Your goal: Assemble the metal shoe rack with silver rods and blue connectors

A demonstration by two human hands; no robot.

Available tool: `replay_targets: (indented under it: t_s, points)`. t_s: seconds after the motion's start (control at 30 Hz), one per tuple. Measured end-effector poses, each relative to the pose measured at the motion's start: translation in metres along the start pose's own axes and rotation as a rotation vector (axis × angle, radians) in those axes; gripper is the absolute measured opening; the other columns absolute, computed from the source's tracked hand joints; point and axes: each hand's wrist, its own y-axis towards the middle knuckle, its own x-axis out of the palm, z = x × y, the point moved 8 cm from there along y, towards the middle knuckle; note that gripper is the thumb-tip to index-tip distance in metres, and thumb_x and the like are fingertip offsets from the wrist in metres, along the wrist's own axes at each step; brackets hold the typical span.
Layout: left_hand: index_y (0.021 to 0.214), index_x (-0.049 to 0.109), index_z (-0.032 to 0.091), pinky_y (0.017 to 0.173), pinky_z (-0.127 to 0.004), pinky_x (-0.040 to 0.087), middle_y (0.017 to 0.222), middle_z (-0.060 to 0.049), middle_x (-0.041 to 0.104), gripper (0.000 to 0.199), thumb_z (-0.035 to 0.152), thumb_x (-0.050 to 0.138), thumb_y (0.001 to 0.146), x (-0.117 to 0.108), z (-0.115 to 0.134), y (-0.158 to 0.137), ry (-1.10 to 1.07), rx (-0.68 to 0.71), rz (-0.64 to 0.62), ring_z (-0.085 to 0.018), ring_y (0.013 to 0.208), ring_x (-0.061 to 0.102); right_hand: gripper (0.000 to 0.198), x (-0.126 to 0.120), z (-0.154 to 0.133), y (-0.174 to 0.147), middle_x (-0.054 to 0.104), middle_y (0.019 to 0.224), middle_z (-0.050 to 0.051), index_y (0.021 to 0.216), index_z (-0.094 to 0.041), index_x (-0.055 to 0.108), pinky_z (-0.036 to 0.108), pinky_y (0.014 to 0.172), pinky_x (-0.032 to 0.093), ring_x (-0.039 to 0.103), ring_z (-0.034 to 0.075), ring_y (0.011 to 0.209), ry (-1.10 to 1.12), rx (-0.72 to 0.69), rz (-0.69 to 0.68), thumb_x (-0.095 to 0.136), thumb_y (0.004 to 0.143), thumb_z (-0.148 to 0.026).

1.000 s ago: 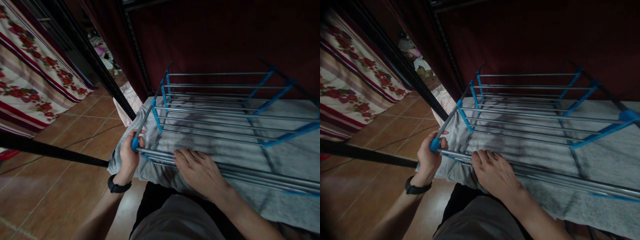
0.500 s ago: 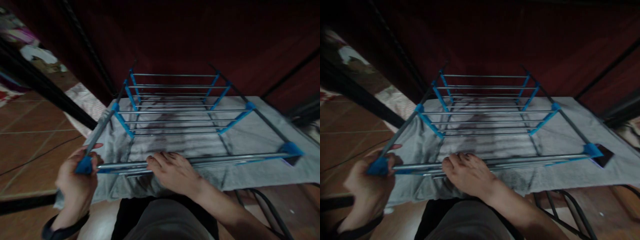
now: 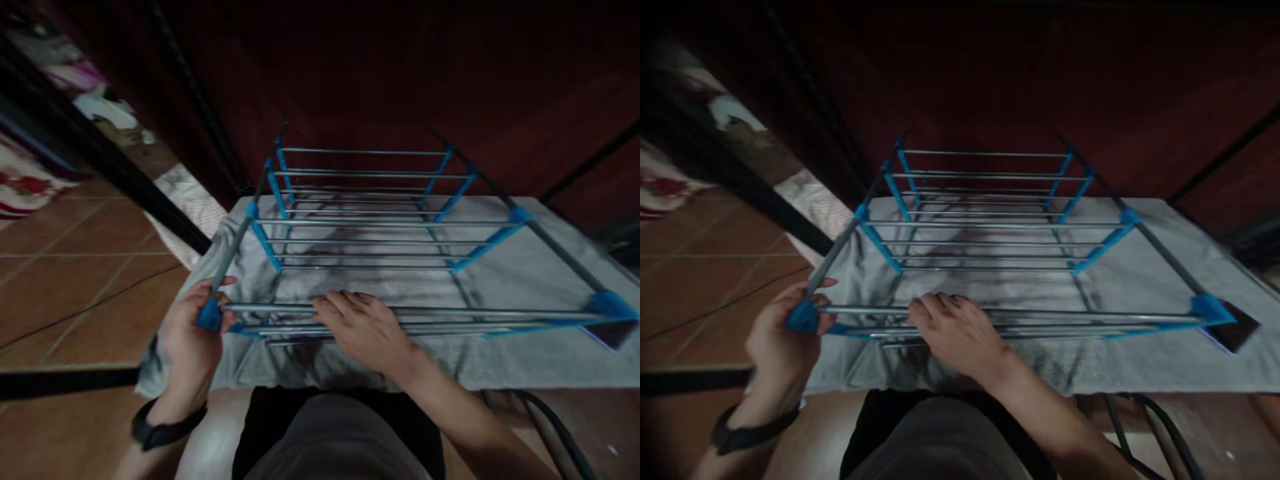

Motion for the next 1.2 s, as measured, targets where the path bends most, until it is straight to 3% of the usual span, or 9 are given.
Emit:
replay_targets:
  t_s: [0.13, 0.23, 0.37, 0.53, 0.77, 1.07, 1.2]
  points:
    - [0.081, 0.070, 0.017, 0.033, -0.022, 0.031, 0.070, -0.003, 0.063, 0.025, 0.037, 0.056, 0.074, 0.004, 0.003, -0.001, 0.028, -0.003, -0.026, -0.011, 0.045, 0.049, 0.018, 0.001, 0.002, 0.000, 0.068, 0.100, 0.004, 0.117, -0.020, 0.060, 0.029, 0.073, 0.043, 0.063, 0.016, 0.084, -0.021, 0.013, 0.037, 0.054, 0.100, -0.023]
    - [0.088, 0.072, 0.017, 0.040, -0.025, 0.040, 0.064, -0.002, 0.060, 0.030, 0.038, 0.053, 0.078, 0.004, 0.005, -0.002, 0.107, 0.007, -0.073, -0.014, 0.046, 0.053, 0.015, 0.002, 0.003, 0.001, 0.068, 0.097, 0.003, 0.113, -0.020, 0.061, 0.029, 0.072, 0.041, 0.063, 0.015, 0.082, -0.053, 0.013, 0.059, 0.054, 0.101, -0.024]
    - [0.089, 0.073, 0.016, 0.048, -0.026, 0.046, 0.071, -0.005, 0.065, 0.033, 0.042, 0.053, 0.083, 0.001, 0.005, -0.006, 0.179, -0.008, -0.088, -0.016, 0.055, 0.059, 0.016, 0.004, 0.002, 0.003, 0.068, 0.094, 0.002, 0.114, -0.019, 0.061, 0.030, 0.073, 0.039, 0.062, 0.015, 0.080, -0.094, 0.002, 0.073, 0.053, 0.102, -0.026]
    - [0.085, 0.072, 0.016, 0.054, -0.026, 0.049, 0.086, -0.008, 0.071, 0.038, 0.049, 0.054, 0.086, 0.002, -0.003, -0.011, 0.093, -0.107, -0.085, -0.016, 0.060, 0.059, 0.020, 0.006, -0.002, 0.002, 0.069, 0.095, 0.003, 0.118, -0.017, 0.061, 0.032, 0.077, 0.040, 0.062, 0.017, 0.083, -0.117, -0.021, 0.105, 0.054, 0.101, -0.025]
    - [0.091, 0.074, 0.012, 0.066, -0.030, 0.054, 0.081, -0.012, 0.070, 0.066, 0.067, 0.037, 0.094, 0.015, -0.001, -0.017, -0.014, -0.129, -0.207, -0.021, 0.074, 0.065, 0.021, 0.008, -0.005, 0.001, 0.069, 0.095, 0.003, 0.119, -0.016, 0.062, 0.033, 0.078, 0.040, 0.063, 0.018, 0.084, -0.082, -0.023, 0.103, 0.056, 0.100, -0.023]
    - [0.093, 0.072, 0.011, 0.058, -0.029, 0.050, 0.077, -0.010, 0.068, 0.066, 0.068, 0.037, 0.093, 0.016, -0.005, -0.017, -0.064, -0.127, -0.247, -0.020, 0.067, 0.064, 0.023, 0.004, -0.012, -0.005, 0.071, 0.098, 0.006, 0.120, -0.015, 0.064, 0.033, 0.081, 0.041, 0.063, 0.018, 0.086, -0.041, -0.028, 0.150, 0.055, 0.100, -0.021]
    - [0.091, 0.072, 0.012, 0.067, -0.032, 0.053, 0.080, -0.012, 0.069, 0.074, 0.073, 0.031, 0.093, 0.010, -0.011, -0.018, -0.068, -0.101, -0.227, -0.023, 0.077, 0.066, 0.027, 0.012, -0.012, -0.006, 0.070, 0.099, 0.007, 0.123, -0.014, 0.064, 0.036, 0.084, 0.042, 0.062, 0.020, 0.089, -0.074, -0.035, 0.130, 0.057, 0.098, -0.021]
